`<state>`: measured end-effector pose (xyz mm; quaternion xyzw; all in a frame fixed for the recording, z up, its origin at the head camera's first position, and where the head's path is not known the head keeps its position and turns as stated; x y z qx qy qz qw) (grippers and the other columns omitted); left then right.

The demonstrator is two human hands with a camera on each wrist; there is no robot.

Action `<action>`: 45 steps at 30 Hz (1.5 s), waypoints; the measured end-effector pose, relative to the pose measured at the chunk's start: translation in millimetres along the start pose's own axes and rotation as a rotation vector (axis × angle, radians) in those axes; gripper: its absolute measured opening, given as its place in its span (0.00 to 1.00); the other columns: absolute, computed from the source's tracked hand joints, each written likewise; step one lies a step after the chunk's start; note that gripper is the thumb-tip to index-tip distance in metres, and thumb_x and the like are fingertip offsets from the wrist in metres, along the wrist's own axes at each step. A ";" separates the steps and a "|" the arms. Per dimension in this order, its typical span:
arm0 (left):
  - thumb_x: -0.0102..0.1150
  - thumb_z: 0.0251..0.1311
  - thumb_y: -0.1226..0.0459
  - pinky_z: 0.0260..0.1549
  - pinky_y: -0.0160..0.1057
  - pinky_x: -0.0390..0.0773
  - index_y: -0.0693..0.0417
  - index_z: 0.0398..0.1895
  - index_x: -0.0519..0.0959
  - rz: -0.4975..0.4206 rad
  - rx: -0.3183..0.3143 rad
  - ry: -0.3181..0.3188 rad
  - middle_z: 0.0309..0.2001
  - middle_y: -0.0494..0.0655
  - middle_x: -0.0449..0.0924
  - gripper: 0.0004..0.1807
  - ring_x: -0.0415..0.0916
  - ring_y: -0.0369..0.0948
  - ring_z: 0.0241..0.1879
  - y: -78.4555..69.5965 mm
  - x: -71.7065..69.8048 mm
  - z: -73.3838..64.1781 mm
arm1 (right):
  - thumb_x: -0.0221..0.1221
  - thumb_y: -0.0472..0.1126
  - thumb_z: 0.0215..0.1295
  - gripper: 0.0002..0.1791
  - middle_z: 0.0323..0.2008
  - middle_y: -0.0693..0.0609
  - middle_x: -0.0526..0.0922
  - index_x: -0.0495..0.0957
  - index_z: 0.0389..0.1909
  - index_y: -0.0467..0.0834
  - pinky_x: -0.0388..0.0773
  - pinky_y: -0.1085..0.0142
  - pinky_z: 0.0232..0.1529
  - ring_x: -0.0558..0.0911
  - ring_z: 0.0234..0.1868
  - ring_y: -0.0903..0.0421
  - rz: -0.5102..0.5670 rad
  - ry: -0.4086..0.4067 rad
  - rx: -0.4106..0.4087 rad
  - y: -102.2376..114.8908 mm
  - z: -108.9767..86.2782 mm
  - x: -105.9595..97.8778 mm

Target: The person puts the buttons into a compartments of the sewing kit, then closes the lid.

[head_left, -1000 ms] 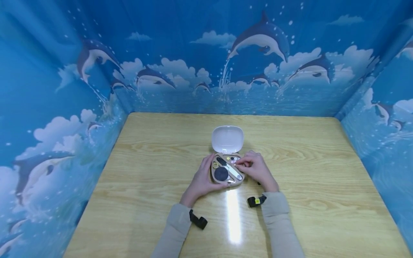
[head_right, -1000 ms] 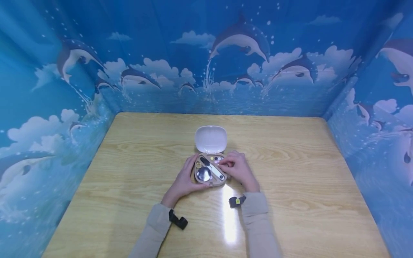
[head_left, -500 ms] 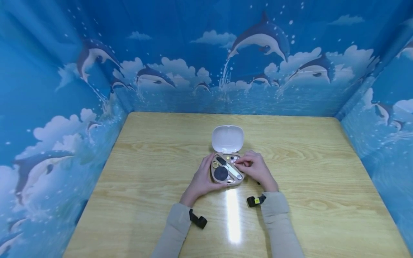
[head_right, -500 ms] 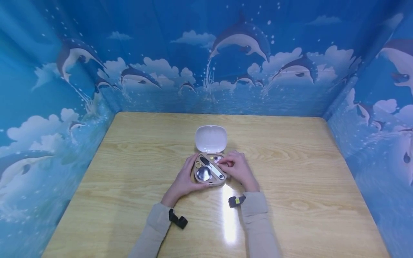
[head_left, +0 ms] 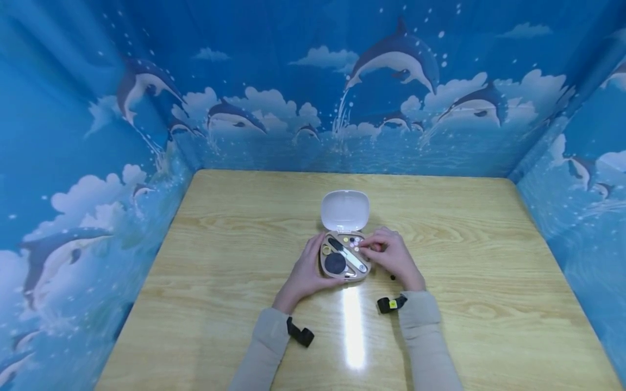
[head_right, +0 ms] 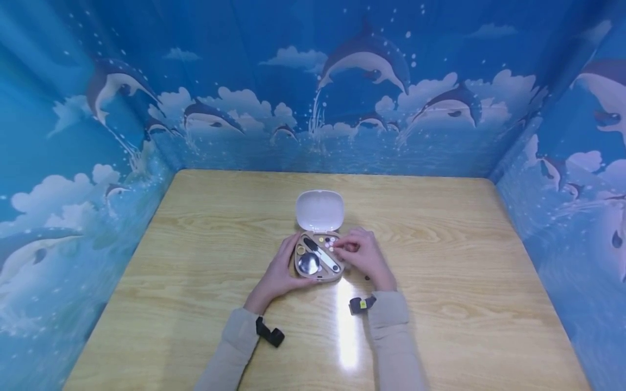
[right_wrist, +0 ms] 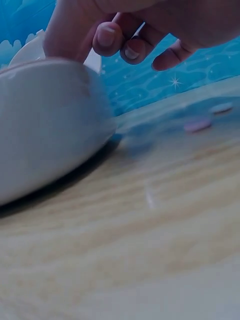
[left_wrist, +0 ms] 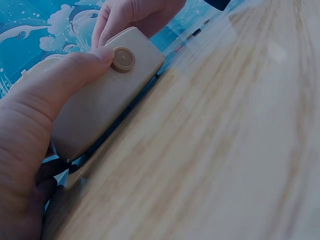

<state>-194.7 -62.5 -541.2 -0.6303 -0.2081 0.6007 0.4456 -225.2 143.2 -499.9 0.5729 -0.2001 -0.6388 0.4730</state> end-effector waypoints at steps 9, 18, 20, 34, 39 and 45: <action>0.77 0.25 0.40 0.61 0.56 0.62 0.41 0.74 0.44 -0.010 -0.029 0.008 0.72 0.37 0.48 0.70 0.55 0.46 0.67 1.5 1.4 -0.9 | 0.70 0.40 0.49 0.07 0.18 0.53 0.67 0.86 0.31 0.50 0.64 0.67 0.30 0.65 0.27 0.57 -0.026 -0.046 0.068 -10.1 -7.8 -19.2; 0.77 0.24 0.41 0.61 0.57 0.62 0.40 0.74 0.44 -0.016 -0.037 0.011 0.72 0.35 0.47 0.71 0.55 0.46 0.68 2.8 1.4 -0.7 | 0.69 0.39 0.51 0.07 0.20 0.48 0.68 0.85 0.32 0.45 0.66 0.67 0.31 0.65 0.28 0.54 0.045 -0.098 0.122 -16.2 -22.0 -39.0; 0.77 0.25 0.41 0.61 0.57 0.62 0.40 0.74 0.44 -0.015 -0.037 0.011 0.72 0.35 0.47 0.70 0.55 0.46 0.68 2.9 1.6 -0.6 | 0.69 0.41 0.51 0.06 0.19 0.50 0.68 0.85 0.31 0.47 0.66 0.68 0.30 0.66 0.27 0.56 0.040 -0.114 0.120 -25.8 -25.6 -41.8; 0.77 0.25 0.40 0.62 0.56 0.61 0.40 0.75 0.43 -0.004 -0.033 0.015 0.72 0.36 0.46 0.71 0.54 0.46 0.68 2.6 1.7 -0.1 | 0.69 0.31 0.48 0.07 0.18 0.46 0.68 0.84 0.31 0.37 0.64 0.68 0.28 0.65 0.27 0.53 0.063 -0.092 0.128 -23.2 -41.4 -52.1; 0.77 0.25 0.40 0.62 0.57 0.61 0.40 0.75 0.44 0.001 -0.032 0.012 0.72 0.36 0.46 0.71 0.54 0.46 0.68 4.1 1.9 0.0 | 0.70 0.32 0.47 0.10 0.21 0.42 0.70 0.84 0.33 0.36 0.64 0.67 0.29 0.66 0.29 0.50 0.065 -0.009 0.137 -17.6 -44.6 -50.0; 0.77 0.25 0.40 0.62 0.57 0.61 0.40 0.75 0.43 -0.004 -0.040 0.017 0.72 0.36 0.46 0.71 0.53 0.46 0.68 4.5 1.9 -0.3 | 0.71 0.33 0.46 0.13 0.23 0.37 0.70 0.84 0.35 0.37 0.63 0.65 0.30 0.66 0.30 0.47 0.081 0.079 0.127 -19.2 -46.5 -47.3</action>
Point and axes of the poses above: each hand's wrist, its own z-axis towards the middle knuckle, its own x-axis out of the palm, y = z × x, the point moved 7 cm from there along z, towards the middle knuckle
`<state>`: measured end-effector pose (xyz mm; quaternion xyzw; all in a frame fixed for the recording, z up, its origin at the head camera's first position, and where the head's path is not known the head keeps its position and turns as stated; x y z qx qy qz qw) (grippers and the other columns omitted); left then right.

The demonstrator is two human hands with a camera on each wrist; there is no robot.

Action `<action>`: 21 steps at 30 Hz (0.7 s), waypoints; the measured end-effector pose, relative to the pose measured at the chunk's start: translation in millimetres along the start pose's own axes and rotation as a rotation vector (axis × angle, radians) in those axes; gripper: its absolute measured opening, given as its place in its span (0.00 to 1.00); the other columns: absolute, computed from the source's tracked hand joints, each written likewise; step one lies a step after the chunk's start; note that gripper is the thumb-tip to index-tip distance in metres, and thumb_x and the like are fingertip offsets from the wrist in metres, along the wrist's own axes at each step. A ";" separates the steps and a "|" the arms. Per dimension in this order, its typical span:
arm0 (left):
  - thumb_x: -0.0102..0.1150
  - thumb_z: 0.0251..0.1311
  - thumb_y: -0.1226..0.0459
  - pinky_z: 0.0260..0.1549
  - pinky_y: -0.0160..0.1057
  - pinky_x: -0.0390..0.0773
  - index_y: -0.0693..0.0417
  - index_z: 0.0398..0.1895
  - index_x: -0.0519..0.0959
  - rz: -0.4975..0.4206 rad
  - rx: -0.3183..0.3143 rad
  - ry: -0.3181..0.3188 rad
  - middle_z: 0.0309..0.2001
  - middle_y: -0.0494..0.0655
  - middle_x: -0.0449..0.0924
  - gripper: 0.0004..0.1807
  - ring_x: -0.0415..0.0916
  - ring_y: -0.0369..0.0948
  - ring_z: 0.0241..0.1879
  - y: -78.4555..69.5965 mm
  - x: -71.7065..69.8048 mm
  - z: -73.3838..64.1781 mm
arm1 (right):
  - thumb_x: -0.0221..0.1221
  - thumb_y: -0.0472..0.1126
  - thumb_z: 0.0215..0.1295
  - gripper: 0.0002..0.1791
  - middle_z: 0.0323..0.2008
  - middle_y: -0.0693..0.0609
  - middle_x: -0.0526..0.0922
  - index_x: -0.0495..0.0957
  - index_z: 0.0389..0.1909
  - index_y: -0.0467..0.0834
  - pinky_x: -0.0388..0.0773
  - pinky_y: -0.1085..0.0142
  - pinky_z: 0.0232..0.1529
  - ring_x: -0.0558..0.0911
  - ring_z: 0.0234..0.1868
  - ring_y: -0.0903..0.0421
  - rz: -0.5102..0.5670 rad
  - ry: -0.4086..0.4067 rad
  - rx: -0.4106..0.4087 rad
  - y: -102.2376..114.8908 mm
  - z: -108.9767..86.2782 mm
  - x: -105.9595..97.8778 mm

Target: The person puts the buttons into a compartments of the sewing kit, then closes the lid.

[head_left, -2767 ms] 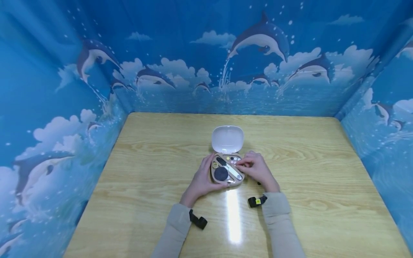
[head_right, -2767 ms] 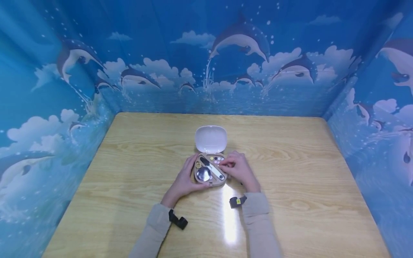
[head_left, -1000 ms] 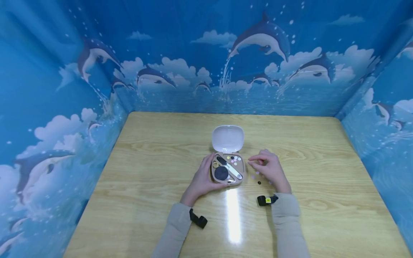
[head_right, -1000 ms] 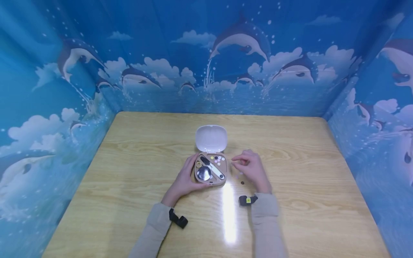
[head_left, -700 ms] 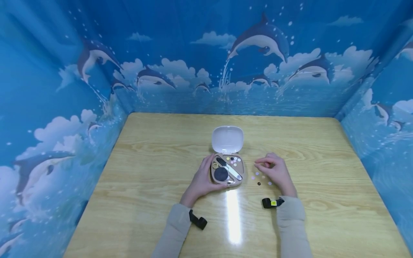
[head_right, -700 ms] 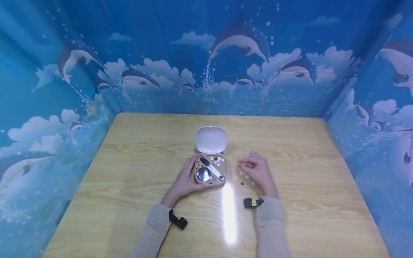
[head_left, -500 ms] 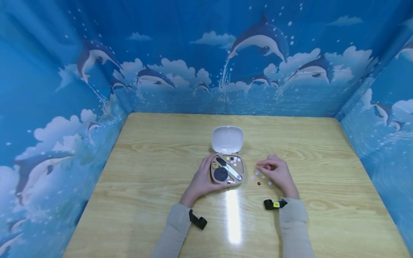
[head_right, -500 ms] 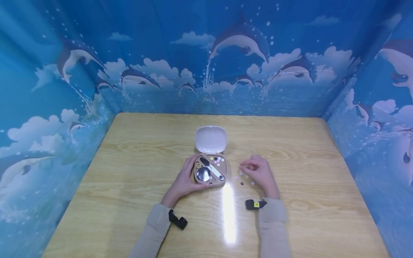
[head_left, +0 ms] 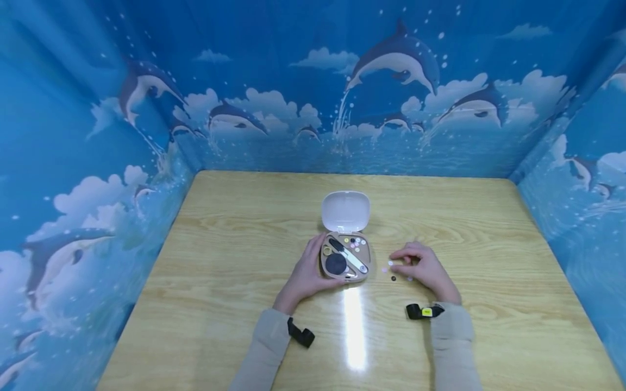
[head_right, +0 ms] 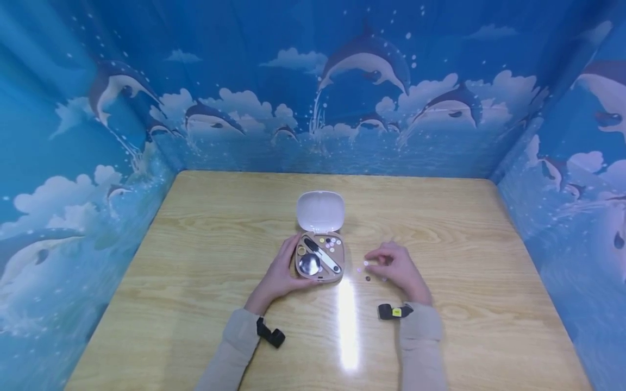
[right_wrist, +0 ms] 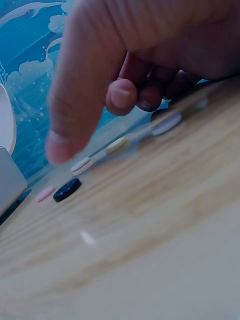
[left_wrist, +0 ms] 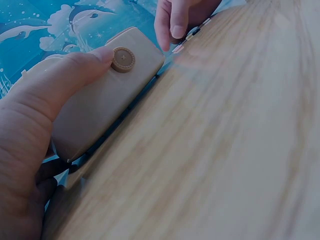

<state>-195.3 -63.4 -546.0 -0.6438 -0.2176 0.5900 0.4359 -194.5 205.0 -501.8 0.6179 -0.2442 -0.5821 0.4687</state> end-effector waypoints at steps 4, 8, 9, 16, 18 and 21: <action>0.77 0.25 0.40 0.62 0.57 0.61 0.40 0.75 0.43 -0.005 -0.004 0.002 0.72 0.36 0.46 0.71 0.53 0.46 0.68 -1.0 -0.1 0.0 | 0.71 0.33 0.47 0.10 0.21 0.40 0.71 0.84 0.33 0.39 0.64 0.67 0.28 0.66 0.28 0.49 -0.046 -0.002 -0.022 -0.4 0.3 -0.6; 0.77 0.25 0.40 0.62 0.57 0.61 0.40 0.75 0.43 -0.001 -0.005 0.000 0.72 0.35 0.46 0.71 0.53 0.46 0.68 -1.1 -0.2 0.1 | 0.71 0.33 0.47 0.08 0.20 0.44 0.71 0.85 0.31 0.40 0.62 0.70 0.27 0.67 0.27 0.51 -0.102 -0.024 -0.045 1.1 0.1 -0.5; 0.77 0.25 0.40 0.62 0.57 0.61 0.40 0.75 0.43 0.000 -0.003 0.000 0.72 0.36 0.46 0.71 0.53 0.46 0.68 -1.3 -0.3 0.2 | 0.71 0.33 0.47 0.08 0.20 0.44 0.71 0.85 0.31 0.40 0.62 0.70 0.27 0.67 0.27 0.51 -0.111 -0.030 -0.052 1.7 -0.2 -0.4; 0.77 0.24 0.40 0.61 0.58 0.61 0.40 0.75 0.43 -0.003 -0.007 0.000 0.73 0.36 0.46 0.71 0.53 0.46 0.68 -0.5 -0.1 0.0 | 0.71 0.31 0.46 0.07 0.18 0.49 0.70 0.85 0.28 0.43 0.57 0.72 0.27 0.65 0.25 0.54 -0.122 -0.083 -0.135 -5.0 -0.3 1.8; 0.77 0.24 0.40 0.61 0.58 0.62 0.39 0.75 0.43 0.001 -0.008 0.001 0.73 0.37 0.46 0.71 0.53 0.46 0.68 -0.5 0.2 0.1 | 0.71 0.32 0.45 0.08 0.17 0.52 0.70 0.85 0.27 0.45 0.57 0.72 0.27 0.65 0.25 0.57 -0.134 -0.097 -0.162 -13.9 0.3 3.0; 0.77 0.25 0.40 0.61 0.58 0.61 0.40 0.75 0.43 0.003 -0.007 0.003 0.73 0.38 0.46 0.71 0.53 0.46 0.68 -0.6 0.5 0.0 | 0.72 0.34 0.45 0.09 0.17 0.57 0.69 0.85 0.26 0.51 0.57 0.72 0.27 0.64 0.24 0.62 -0.158 -0.107 -0.171 -28.3 1.4 4.4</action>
Point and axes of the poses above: each hand's wrist, its own z-axis towards the middle knuckle, its own x-axis out of the palm, y = z × x, the point moved 7 cm from there along z, towards the middle knuckle
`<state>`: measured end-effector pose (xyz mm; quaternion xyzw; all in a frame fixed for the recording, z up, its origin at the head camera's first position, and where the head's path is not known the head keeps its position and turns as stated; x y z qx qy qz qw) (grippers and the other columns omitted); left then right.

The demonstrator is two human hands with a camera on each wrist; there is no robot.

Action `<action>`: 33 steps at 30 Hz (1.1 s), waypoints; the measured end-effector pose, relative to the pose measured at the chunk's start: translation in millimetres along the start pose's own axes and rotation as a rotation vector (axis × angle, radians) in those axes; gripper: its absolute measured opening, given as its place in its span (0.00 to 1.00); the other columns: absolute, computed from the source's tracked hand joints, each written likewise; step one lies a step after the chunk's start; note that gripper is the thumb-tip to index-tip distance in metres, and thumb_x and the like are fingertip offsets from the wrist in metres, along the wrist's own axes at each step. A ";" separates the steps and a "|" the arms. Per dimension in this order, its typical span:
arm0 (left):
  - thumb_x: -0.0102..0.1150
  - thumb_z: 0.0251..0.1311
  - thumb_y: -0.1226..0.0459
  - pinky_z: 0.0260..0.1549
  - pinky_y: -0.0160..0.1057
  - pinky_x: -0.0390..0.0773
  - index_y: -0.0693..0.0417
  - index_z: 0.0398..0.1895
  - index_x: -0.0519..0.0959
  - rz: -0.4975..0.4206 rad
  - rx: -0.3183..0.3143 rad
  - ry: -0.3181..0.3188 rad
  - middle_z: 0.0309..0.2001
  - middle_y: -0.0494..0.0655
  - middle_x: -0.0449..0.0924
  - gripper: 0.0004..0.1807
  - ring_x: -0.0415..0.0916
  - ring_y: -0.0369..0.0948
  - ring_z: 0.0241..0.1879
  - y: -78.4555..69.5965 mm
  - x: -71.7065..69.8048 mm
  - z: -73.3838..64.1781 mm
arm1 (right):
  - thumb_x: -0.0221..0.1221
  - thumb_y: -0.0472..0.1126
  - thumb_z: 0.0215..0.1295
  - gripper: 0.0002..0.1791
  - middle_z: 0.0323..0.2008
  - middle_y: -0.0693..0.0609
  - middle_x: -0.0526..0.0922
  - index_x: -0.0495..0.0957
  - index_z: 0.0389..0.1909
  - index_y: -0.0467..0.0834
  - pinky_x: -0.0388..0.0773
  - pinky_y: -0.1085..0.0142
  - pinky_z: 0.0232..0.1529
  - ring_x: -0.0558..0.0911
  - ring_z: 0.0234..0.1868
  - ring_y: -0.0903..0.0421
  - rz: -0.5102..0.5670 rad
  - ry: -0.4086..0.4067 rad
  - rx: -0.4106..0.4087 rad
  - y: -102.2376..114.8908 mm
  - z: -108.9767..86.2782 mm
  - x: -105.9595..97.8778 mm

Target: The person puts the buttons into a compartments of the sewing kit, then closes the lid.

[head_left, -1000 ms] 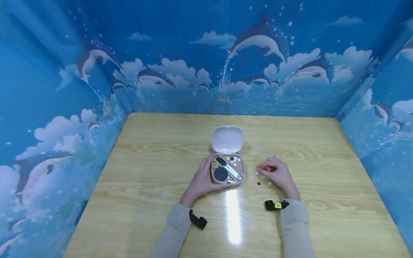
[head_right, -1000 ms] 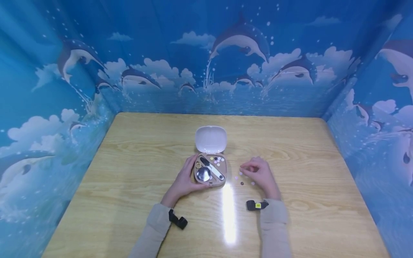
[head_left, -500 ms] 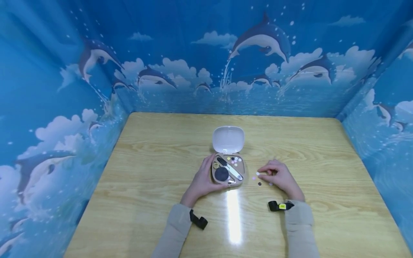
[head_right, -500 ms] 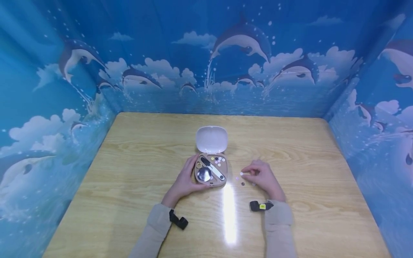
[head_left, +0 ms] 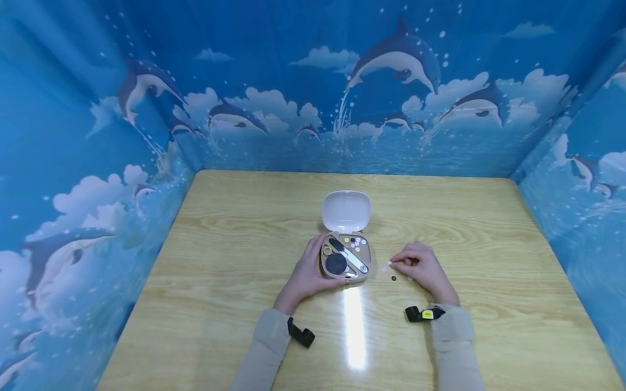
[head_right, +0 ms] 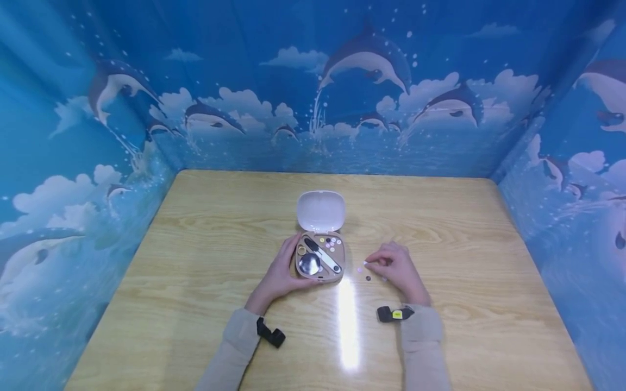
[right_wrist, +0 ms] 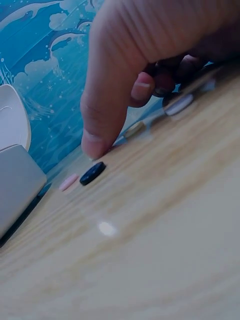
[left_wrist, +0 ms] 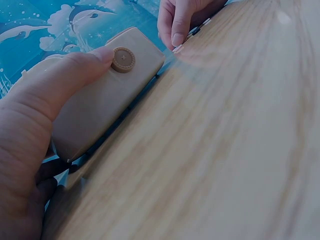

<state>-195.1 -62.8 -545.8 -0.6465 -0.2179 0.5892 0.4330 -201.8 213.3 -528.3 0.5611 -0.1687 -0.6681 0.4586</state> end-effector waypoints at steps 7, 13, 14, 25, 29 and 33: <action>0.77 0.24 0.40 0.62 0.57 0.61 0.39 0.75 0.43 -0.001 0.006 -0.001 0.72 0.37 0.46 0.71 0.53 0.46 0.68 1.4 1.0 0.3 | 0.72 0.34 0.44 0.10 0.16 0.60 0.68 0.85 0.25 0.54 0.58 0.70 0.26 0.64 0.24 0.64 0.016 -0.017 -0.024 -7.5 -1.2 0.7; 0.77 0.24 0.40 0.62 0.57 0.61 0.39 0.74 0.44 -0.005 0.006 -0.005 0.72 0.36 0.46 0.71 0.54 0.46 0.68 1.4 0.8 0.0 | 0.72 0.33 0.45 0.10 0.16 0.59 0.68 0.86 0.25 0.52 0.58 0.72 0.25 0.64 0.24 0.63 0.013 -0.027 -0.012 -2.2 -0.5 -0.6; 0.77 0.24 0.40 0.61 0.57 0.61 0.39 0.74 0.44 -0.006 0.005 -0.006 0.72 0.36 0.46 0.71 0.54 0.46 0.68 1.4 0.7 0.0 | 0.72 0.34 0.45 0.10 0.16 0.59 0.68 0.86 0.25 0.52 0.58 0.72 0.25 0.64 0.24 0.63 0.011 -0.028 -0.005 -2.3 -0.4 -0.6; 0.77 0.25 0.40 0.62 0.57 0.61 0.40 0.74 0.44 -0.008 -0.001 -0.006 0.72 0.36 0.46 0.71 0.54 0.46 0.68 1.5 0.5 -0.1 | 0.72 0.35 0.46 0.08 0.16 0.60 0.68 0.86 0.25 0.52 0.59 0.70 0.26 0.64 0.24 0.63 0.009 -0.035 0.002 -6.8 -0.8 0.2; 0.77 0.25 0.40 0.62 0.57 0.61 0.40 0.74 0.44 -0.012 0.004 -0.009 0.72 0.35 0.47 0.70 0.54 0.46 0.68 1.0 0.4 0.3 | 0.72 0.35 0.46 0.07 0.16 0.58 0.68 0.86 0.25 0.50 0.60 0.70 0.25 0.65 0.25 0.63 0.024 -0.036 0.002 -5.4 -0.1 -0.6; 0.77 0.24 0.40 0.62 0.57 0.61 0.39 0.74 0.44 -0.012 0.013 -0.013 0.72 0.34 0.47 0.70 0.54 0.45 0.68 -0.2 -0.2 0.4 | 0.72 0.34 0.46 0.07 0.17 0.58 0.68 0.86 0.25 0.49 0.60 0.70 0.25 0.65 0.25 0.63 0.031 -0.042 -0.001 -4.8 0.8 -1.8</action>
Point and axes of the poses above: each hand's wrist, its own z-axis towards the middle knuckle, its own x-axis out of the palm, y = z × x, the point moved 7 cm from there along z, towards the middle knuckle
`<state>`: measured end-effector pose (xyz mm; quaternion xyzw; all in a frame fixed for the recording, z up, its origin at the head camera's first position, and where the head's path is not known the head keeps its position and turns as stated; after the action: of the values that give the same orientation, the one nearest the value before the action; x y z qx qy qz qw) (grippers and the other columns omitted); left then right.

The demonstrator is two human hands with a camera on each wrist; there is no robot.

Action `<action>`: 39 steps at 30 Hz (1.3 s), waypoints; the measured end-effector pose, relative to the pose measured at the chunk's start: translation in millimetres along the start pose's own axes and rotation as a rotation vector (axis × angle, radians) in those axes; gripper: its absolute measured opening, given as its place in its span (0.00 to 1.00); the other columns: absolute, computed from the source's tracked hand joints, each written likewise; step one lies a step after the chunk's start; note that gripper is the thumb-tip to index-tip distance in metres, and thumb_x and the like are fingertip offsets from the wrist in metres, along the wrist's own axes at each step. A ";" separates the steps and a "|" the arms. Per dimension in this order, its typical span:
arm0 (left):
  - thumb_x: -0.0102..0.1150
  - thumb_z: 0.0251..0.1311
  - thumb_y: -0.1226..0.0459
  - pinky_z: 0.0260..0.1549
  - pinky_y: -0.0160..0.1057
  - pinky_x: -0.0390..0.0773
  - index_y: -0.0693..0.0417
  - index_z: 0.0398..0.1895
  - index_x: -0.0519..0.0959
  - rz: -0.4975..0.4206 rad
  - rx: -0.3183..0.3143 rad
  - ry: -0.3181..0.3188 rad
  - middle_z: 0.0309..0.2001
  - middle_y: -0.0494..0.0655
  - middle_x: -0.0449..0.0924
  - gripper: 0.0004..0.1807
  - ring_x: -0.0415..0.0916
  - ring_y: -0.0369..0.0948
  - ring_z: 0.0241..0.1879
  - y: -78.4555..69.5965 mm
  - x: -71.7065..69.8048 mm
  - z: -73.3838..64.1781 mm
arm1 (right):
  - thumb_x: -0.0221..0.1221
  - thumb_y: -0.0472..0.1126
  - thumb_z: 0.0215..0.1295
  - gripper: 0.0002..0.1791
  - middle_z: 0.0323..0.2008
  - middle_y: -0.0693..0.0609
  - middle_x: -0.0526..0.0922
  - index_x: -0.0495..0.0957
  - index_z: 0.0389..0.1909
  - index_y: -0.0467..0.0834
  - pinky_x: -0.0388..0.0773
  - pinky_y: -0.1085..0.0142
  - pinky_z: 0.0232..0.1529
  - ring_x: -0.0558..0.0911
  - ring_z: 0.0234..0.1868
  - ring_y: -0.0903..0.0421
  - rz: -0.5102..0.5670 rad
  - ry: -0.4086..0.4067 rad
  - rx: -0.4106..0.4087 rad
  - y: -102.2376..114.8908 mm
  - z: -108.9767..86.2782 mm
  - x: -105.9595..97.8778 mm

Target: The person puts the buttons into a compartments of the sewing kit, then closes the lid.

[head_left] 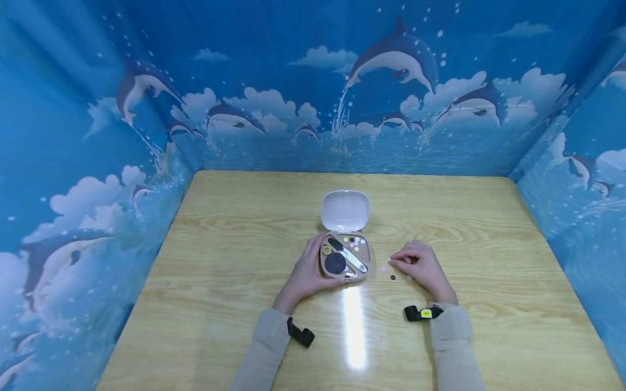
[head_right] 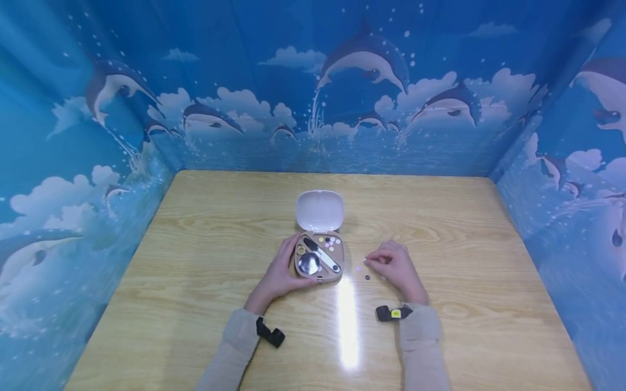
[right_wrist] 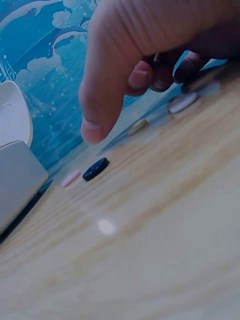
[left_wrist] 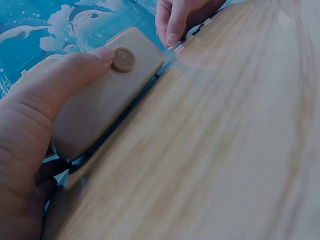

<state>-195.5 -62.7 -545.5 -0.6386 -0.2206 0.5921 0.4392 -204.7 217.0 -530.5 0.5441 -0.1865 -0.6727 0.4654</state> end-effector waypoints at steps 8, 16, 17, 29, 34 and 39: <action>0.77 0.24 0.40 0.62 0.56 0.61 0.38 0.74 0.44 0.001 -0.007 0.000 0.72 0.35 0.46 0.71 0.53 0.45 0.68 -0.2 -0.3 -0.3 | 0.72 0.38 0.46 0.07 0.16 0.56 0.68 0.86 0.26 0.52 0.61 0.69 0.25 0.65 0.24 0.62 0.014 -0.002 0.062 -2.1 2.1 -1.4; 0.77 0.25 0.40 0.62 0.57 0.61 0.38 0.74 0.43 0.006 -0.007 0.001 0.72 0.35 0.46 0.71 0.54 0.46 0.68 0.1 -0.4 -0.6 | 0.71 0.38 0.47 0.06 0.17 0.55 0.68 0.86 0.27 0.49 0.62 0.69 0.26 0.64 0.25 0.60 0.019 -0.002 0.083 5.7 6.7 -2.9; 0.77 0.25 0.40 0.62 0.57 0.61 0.39 0.75 0.43 0.008 -0.006 0.000 0.72 0.35 0.46 0.71 0.54 0.46 0.68 0.3 -0.4 -0.5 | 0.71 0.38 0.47 0.06 0.17 0.55 0.68 0.86 0.27 0.49 0.62 0.69 0.26 0.64 0.25 0.60 0.017 -0.004 0.087 6.6 7.6 -3.1; 0.77 0.25 0.41 0.63 0.55 0.60 0.38 0.74 0.43 -0.010 0.001 -0.001 0.72 0.34 0.46 0.71 0.53 0.45 0.68 0.2 0.0 0.4 | 0.71 0.41 0.48 0.05 0.18 0.53 0.68 0.86 0.26 0.52 0.64 0.68 0.27 0.64 0.26 0.59 0.016 -0.008 0.126 17.6 22.0 -1.1; 0.77 0.24 0.41 0.63 0.56 0.61 0.39 0.74 0.44 -0.008 0.006 -0.007 0.72 0.35 0.47 0.71 0.54 0.45 0.68 -0.8 -0.4 0.7 | 0.70 0.40 0.49 0.04 0.19 0.53 0.68 0.86 0.27 0.50 0.63 0.68 0.27 0.64 0.27 0.59 0.011 0.009 0.138 29.1 29.8 0.4; 0.77 0.24 0.41 0.62 0.56 0.61 0.39 0.74 0.44 -0.009 0.003 -0.006 0.72 0.35 0.48 0.70 0.55 0.45 0.68 -0.5 0.1 0.3 | 0.69 0.33 0.49 0.04 0.18 0.49 0.69 0.85 0.28 0.41 0.61 0.70 0.27 0.64 0.26 0.56 0.032 0.015 0.091 57.1 37.7 0.6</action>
<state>-195.6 -62.3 -545.1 -0.6351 -0.2240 0.5925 0.4421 -214.6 178.5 -474.8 0.5669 -0.2220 -0.6518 0.4521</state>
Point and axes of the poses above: each hand's wrist, its own z-axis towards the middle knuckle, its own x-axis out of the palm, y = z × x, the point moved 7 cm from there along z, towards the middle knuckle
